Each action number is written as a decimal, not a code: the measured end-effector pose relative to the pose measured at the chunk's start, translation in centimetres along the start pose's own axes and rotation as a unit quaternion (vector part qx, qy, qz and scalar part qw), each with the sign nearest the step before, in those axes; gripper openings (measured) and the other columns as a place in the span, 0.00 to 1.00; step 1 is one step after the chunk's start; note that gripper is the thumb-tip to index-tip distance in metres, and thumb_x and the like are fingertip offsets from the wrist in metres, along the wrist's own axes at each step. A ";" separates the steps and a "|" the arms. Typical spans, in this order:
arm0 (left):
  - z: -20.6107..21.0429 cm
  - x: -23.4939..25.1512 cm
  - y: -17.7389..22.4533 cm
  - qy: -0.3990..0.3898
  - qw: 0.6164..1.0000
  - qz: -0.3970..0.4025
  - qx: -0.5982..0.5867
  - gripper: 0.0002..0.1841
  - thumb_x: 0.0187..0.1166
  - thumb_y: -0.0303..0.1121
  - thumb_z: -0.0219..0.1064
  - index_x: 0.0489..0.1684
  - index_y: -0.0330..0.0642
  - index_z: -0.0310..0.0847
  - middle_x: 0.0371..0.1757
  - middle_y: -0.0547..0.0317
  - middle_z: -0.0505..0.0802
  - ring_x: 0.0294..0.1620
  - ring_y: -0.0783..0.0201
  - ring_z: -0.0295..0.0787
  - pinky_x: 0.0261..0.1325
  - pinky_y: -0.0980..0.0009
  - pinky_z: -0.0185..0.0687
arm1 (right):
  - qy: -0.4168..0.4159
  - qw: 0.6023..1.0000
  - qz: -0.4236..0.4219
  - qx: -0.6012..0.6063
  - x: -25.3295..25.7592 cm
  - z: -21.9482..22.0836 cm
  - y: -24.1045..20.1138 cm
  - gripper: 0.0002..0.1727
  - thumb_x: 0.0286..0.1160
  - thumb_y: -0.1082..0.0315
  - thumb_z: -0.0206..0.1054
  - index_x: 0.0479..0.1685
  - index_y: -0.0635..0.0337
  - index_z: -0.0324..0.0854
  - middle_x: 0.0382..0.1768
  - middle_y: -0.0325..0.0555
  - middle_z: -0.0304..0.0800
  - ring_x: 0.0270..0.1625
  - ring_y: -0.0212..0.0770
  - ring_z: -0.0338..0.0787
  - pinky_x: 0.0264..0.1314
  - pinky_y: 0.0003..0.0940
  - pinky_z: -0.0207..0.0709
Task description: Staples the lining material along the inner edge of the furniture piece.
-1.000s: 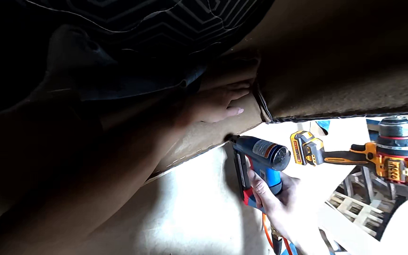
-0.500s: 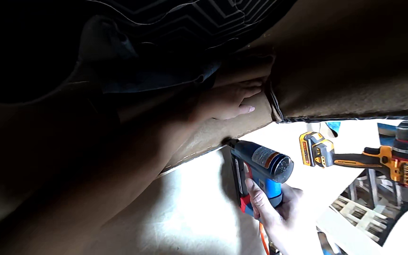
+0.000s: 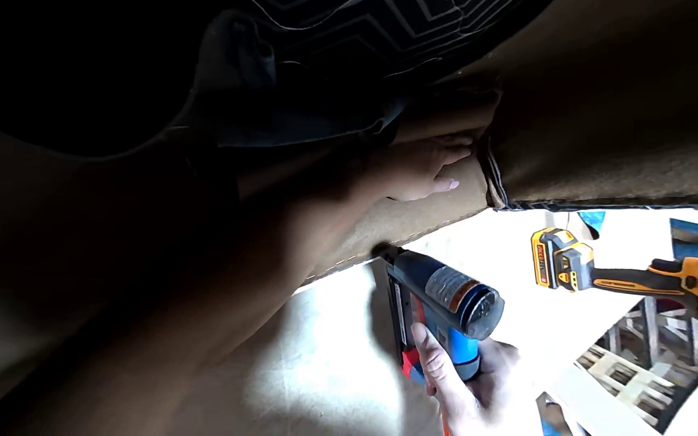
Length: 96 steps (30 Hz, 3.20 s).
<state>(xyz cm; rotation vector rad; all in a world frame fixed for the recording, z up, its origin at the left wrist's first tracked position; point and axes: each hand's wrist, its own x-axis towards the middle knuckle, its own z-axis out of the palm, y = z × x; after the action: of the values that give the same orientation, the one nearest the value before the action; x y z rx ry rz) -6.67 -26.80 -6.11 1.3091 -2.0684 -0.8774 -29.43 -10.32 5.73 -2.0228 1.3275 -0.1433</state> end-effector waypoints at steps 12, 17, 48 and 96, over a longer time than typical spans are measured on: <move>-1.9 -0.1 -0.2 -0.026 0.999 0.028 -0.017 0.34 0.83 0.54 0.65 0.85 0.46 0.72 0.92 0.60 0.67 0.91 0.63 0.61 0.91 0.61 0.57 | -0.005 1.000 0.016 -0.002 -1.1 1.6 -2.2 0.17 0.82 0.51 0.68 0.40 0.56 0.87 0.21 0.30 0.90 0.18 0.27 0.88 0.17 0.29 0.86; -2.5 -0.3 -0.4 -0.021 0.998 0.051 -0.019 0.32 0.80 0.52 0.69 0.82 0.47 0.76 0.89 0.60 0.73 0.89 0.63 0.66 0.89 0.61 0.61 | -0.022 1.000 0.003 -0.001 -2.1 2.8 -3.4 0.17 0.79 0.52 0.72 0.38 0.59 0.88 0.21 0.34 0.91 0.20 0.26 0.89 0.21 0.27 0.86; -1.1 -1.1 -0.6 0.007 0.984 0.133 0.116 0.34 0.82 0.65 0.55 0.81 0.56 0.78 0.86 0.68 0.77 0.91 0.62 0.61 0.96 0.47 0.39 | 0.042 0.997 0.049 -0.045 -3.0 -1.9 -1.6 0.19 0.82 0.50 0.68 0.37 0.58 0.88 0.22 0.36 0.92 0.21 0.29 0.90 0.23 0.32 0.88; -0.3 -1.1 -1.2 0.048 0.986 0.095 0.125 0.27 0.93 0.54 0.39 0.84 0.67 0.75 0.88 0.81 0.73 0.93 0.70 0.57 0.91 0.57 0.59 | 0.046 0.997 0.058 -0.001 7.6 -11.7 11.3 0.23 0.79 0.40 0.65 0.41 0.52 0.88 0.17 0.41 0.87 0.16 0.43 0.88 0.17 0.39 0.88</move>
<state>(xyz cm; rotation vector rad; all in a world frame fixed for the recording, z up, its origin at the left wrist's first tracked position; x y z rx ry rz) -5.31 -26.20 -6.91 1.2252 -2.2360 -0.4755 -39.71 -25.05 5.57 -1.9554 1.4996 -0.1828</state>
